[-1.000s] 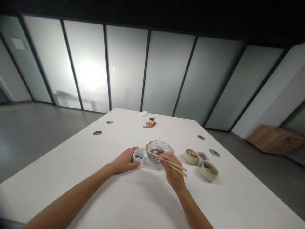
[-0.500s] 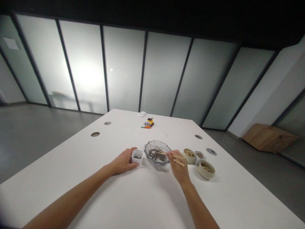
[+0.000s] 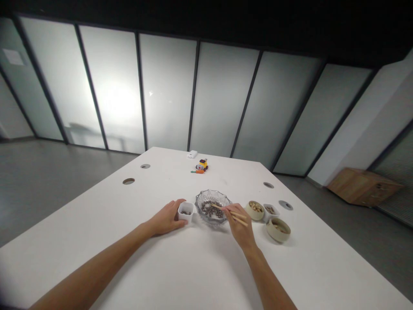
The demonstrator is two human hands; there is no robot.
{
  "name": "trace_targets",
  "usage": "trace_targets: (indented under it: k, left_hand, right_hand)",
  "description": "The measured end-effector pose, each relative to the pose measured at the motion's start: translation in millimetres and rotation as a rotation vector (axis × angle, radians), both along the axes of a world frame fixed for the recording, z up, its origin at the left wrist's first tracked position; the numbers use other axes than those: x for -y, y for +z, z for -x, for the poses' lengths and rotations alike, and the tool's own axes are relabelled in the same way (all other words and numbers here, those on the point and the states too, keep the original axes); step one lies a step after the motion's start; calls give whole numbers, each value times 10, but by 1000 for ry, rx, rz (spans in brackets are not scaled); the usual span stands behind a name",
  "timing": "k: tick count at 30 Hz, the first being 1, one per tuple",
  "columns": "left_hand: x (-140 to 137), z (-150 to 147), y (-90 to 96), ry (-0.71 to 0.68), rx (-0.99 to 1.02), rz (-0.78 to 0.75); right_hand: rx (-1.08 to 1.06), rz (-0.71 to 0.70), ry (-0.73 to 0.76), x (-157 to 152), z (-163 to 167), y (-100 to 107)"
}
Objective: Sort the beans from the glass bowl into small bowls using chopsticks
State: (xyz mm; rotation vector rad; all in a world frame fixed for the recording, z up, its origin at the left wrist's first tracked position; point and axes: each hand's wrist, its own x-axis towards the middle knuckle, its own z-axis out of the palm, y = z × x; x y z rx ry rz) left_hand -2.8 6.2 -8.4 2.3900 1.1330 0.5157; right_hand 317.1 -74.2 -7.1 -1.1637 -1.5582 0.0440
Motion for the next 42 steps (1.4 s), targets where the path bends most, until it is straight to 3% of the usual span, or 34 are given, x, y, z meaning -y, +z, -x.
trace_targets:
  k: [8,12,18,22,29,32,42]
  left_hand:
    - [-27,3,-30,-14,3,2]
    - [-37,-9,-49,-8,2,-7]
    - [8,-18,-1,-2,1,-5]
    - [22,-14,26,6,3,4]
    - [1,-6,-1,4,-5,4]
    - [-7,2,-10,-1,4,5]
    - [-18,-1,-17,-9,12,-1]
  right_hand:
    - [8,-35,-77,12,-26,34]
    - [-118,-67,-139,13,3,94]
    - [-447,15,113,24,254,77]
    - [-381,90,149,39,294,79]
    - [-14,-51,-190,52,-37,170]
    - [77,-25,-145,34,-89,131]
    - [37,28,-29,30,-24,74]
